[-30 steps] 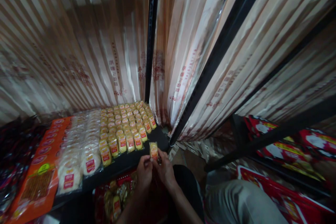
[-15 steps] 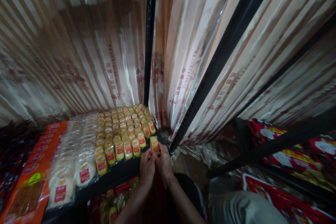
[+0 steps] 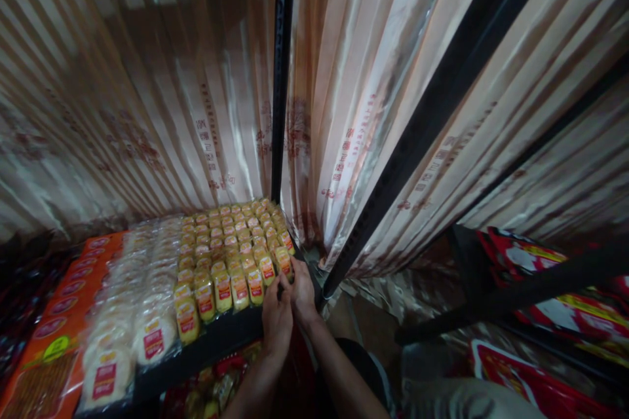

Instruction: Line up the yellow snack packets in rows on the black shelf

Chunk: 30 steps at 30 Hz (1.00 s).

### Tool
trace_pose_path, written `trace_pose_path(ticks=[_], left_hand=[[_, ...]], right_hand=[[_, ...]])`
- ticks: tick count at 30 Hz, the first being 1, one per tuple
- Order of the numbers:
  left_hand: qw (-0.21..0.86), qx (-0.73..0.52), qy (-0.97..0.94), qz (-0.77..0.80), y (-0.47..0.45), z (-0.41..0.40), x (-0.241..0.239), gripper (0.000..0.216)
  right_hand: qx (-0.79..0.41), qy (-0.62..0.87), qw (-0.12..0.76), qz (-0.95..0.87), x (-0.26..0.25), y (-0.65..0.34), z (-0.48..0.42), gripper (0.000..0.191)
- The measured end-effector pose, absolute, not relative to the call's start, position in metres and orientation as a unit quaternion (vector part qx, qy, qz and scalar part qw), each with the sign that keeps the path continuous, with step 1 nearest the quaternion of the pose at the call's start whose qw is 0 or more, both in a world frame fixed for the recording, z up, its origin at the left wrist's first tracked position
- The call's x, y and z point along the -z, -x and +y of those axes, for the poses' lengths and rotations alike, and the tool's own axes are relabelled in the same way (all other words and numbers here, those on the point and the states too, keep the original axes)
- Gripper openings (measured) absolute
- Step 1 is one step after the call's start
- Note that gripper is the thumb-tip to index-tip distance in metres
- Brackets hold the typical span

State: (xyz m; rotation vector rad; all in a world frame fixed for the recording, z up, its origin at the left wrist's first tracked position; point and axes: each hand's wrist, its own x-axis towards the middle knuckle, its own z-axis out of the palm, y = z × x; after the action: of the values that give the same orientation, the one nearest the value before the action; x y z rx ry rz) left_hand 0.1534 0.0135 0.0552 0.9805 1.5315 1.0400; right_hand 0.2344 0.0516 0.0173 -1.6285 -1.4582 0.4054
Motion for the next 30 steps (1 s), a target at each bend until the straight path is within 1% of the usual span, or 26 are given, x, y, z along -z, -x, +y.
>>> trace_pose_path(ticks=[6,8,12,16,21,24,27,30], left_hand=[[0.503,-0.440,-0.390,0.634,-0.151,0.015,-0.053,0.030],[0.503,-0.437,-0.391,0.635,-0.150,0.015,-0.054,0.029],[0.500,-0.431,-0.395,0.639,-0.149,0.017,-0.054,0.032],[0.504,-0.423,-0.404,0.636,-0.149,0.021,-0.054,0.037],[0.514,-0.436,-0.384,0.632,-0.148,0.023,-0.057,0.032],[0.517,-0.425,-0.391,0.632,-0.148,0.024,-0.060,0.034],[0.507,-0.403,-0.408,0.644,-0.148,0.025,-0.063,0.038],[0.477,-0.395,-0.439,0.651,-0.150,0.023,-0.064,0.037]], right_hand=[[-0.132,0.672,0.414,-0.600,-0.018,-0.234,0.050,0.042],[-0.127,0.673,0.419,-0.596,-0.017,-0.233,0.048,0.041],[-0.164,0.659,0.450,-0.580,-0.013,-0.229,0.050,0.041],[-0.160,0.663,0.436,-0.587,-0.013,-0.226,0.052,0.039],[-0.123,0.683,0.415,-0.588,-0.016,-0.224,0.050,0.038],[-0.140,0.682,0.421,-0.581,-0.015,-0.223,0.050,0.040],[-0.153,0.680,0.424,-0.578,-0.011,-0.223,0.051,0.039],[-0.139,0.671,0.438,-0.582,-0.007,-0.225,0.053,0.039]])
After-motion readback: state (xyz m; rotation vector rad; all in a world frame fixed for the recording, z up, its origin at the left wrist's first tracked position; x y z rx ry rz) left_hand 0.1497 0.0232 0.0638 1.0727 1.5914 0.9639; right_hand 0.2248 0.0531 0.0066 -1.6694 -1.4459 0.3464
